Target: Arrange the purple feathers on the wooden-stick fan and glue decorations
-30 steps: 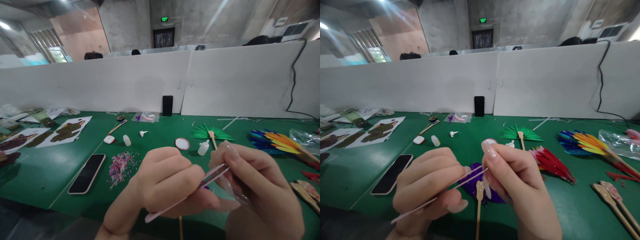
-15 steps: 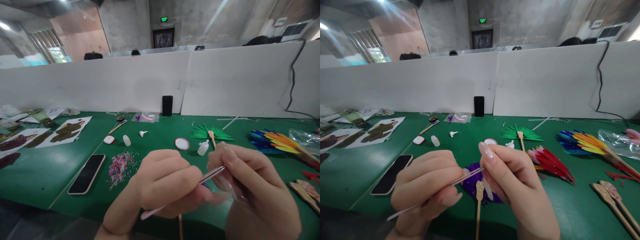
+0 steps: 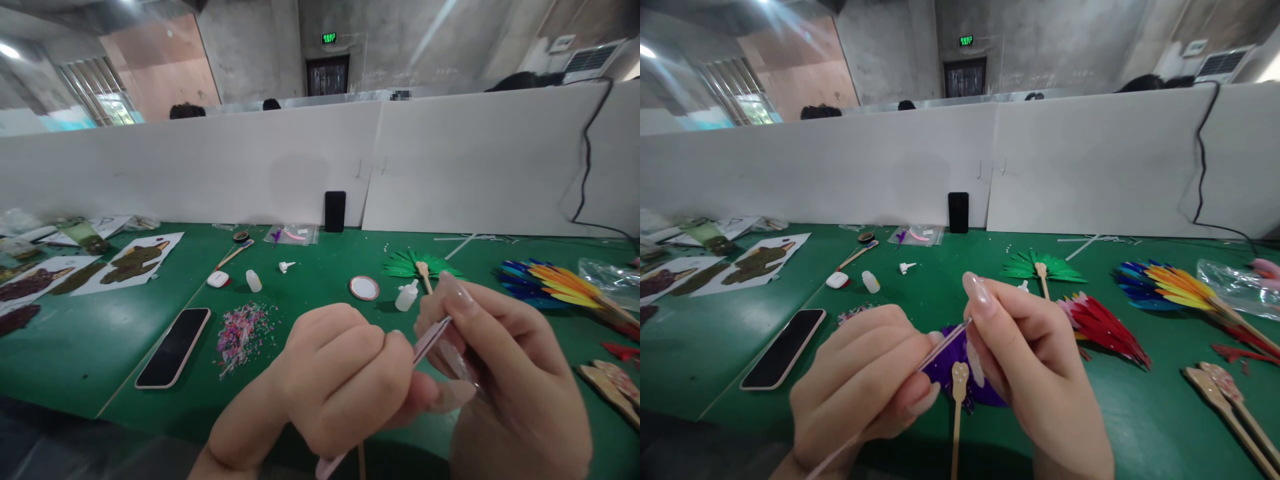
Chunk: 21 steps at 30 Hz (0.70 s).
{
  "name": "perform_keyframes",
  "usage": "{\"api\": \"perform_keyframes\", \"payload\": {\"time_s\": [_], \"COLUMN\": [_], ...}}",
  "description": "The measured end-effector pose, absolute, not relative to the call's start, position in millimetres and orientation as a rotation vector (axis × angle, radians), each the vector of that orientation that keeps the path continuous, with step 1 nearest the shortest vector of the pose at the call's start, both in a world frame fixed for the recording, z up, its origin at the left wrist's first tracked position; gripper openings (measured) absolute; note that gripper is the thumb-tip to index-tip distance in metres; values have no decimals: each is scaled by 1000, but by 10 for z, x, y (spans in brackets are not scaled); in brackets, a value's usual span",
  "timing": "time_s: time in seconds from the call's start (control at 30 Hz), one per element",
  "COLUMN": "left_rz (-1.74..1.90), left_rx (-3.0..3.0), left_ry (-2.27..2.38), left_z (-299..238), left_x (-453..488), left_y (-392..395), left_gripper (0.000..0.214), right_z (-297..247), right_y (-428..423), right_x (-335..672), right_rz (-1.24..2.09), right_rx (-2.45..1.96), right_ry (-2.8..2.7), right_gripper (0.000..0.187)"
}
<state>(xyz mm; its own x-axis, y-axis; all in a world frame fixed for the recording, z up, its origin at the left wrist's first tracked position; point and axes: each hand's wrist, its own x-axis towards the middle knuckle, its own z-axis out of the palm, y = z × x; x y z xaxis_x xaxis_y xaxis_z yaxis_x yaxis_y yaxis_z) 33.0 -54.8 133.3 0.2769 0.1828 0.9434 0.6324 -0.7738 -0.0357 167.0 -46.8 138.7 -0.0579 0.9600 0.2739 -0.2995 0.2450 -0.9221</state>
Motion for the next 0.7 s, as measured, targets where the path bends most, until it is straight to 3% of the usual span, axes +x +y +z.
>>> {"api": "perform_keyframes", "payload": {"time_s": [0.33, 0.47, 0.7], "left_rz": [-2143, -2479, -2861], "left_rx": [-2437, -2667, -2939], "left_ry": [-703, -576, -787], "left_z": [1324, 1262, 1233], "left_x": [372, 377, 441], "left_y": [-423, -302, -255], "left_gripper": [24, 30, 46], "right_z": [1378, 1392, 1402], "right_y": [-462, -424, -411], "right_x": [1724, 1743, 1736], "right_rz": [1256, 1476, 1752], "right_rx": [-680, -581, -393], "right_ry": [-1155, -1278, -1239], "right_gripper": [43, 45, 47]}}
